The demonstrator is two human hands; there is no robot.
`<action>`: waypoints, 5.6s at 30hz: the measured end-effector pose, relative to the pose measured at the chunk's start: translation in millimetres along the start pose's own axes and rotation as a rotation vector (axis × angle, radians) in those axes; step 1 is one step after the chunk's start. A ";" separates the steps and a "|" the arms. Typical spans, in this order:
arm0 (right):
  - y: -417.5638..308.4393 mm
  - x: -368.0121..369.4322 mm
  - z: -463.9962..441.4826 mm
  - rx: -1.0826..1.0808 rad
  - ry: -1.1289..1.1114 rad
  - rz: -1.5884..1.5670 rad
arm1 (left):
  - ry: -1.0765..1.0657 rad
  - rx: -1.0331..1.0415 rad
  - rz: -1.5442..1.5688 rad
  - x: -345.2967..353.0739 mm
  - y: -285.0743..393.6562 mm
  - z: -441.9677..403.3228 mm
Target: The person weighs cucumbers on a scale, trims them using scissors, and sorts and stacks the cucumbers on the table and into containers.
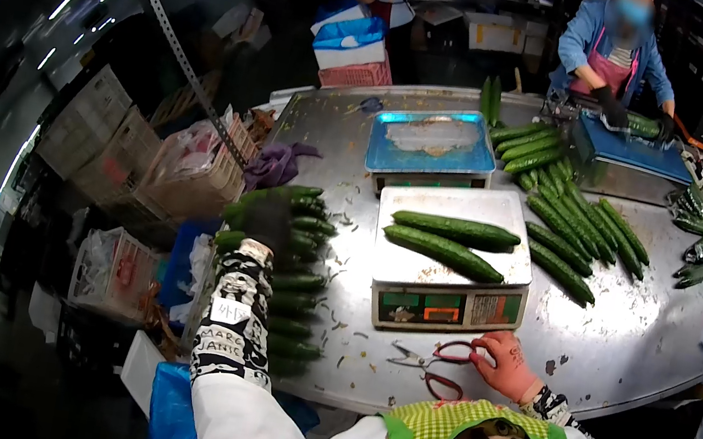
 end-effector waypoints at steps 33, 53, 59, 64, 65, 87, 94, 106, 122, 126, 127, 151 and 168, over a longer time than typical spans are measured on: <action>-97.4 -58.8 -114.0 -0.364 -0.055 0.378 | 0.358 -0.497 2.042 -73.1 181.4 59.5; 53.1 -64.0 -262.9 -0.024 -0.274 0.203 | 0.484 -0.790 1.656 1.5 184.5 132.6; 70.8 -63.7 -260.8 -0.057 -0.131 0.266 | 0.427 -0.839 1.667 1.0 185.5 162.1; -0.8 -98.5 -200.4 0.040 0.040 0.172 | 0.608 -0.893 1.565 6.7 189.9 174.4; -4.5 -90.5 -182.2 0.025 0.078 0.253 | 0.625 -0.927 1.589 5.2 191.9 176.7; -84.6 53.0 -30.1 -0.289 -0.625 0.115 | 0.567 -1.009 2.234 -32.5 246.9 184.0; -50.9 -5.4 -83.2 -0.146 -0.458 -0.008 | 0.525 -1.505 2.038 30.1 246.7 246.3; 6.7 -32.2 -247.5 0.062 -0.203 0.609 | 0.350 -1.423 2.061 21.1 251.3 241.7; -4.2 -36.0 -234.5 0.168 -0.340 0.483 | 0.154 -1.649 1.967 -1.3 255.3 243.3; 21.5 -76.4 -184.8 0.239 -0.248 0.334 | 0.248 -1.487 1.985 16.6 255.7 250.4; 27.9 -91.3 -169.6 0.262 -0.213 0.318 | 0.249 -1.471 1.989 18.3 253.8 251.8; 299.6 -325.3 31.6 0.676 -0.009 0.281 | 0.450 -1.526 1.693 3.4 292.2 249.4; 370.0 -458.3 -277.0 0.331 0.017 0.768 | 0.522 -1.711 1.598 -16.2 430.2 231.9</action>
Point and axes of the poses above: each hand's wrist, its own z-axis away from the middle knuckle, its own x-axis out of the palm, y = z × x, the point moved 4 cm from there along -z, towards the middle knuckle, and after that the axes turned 11 degrees about x, right-handed, at the moved point
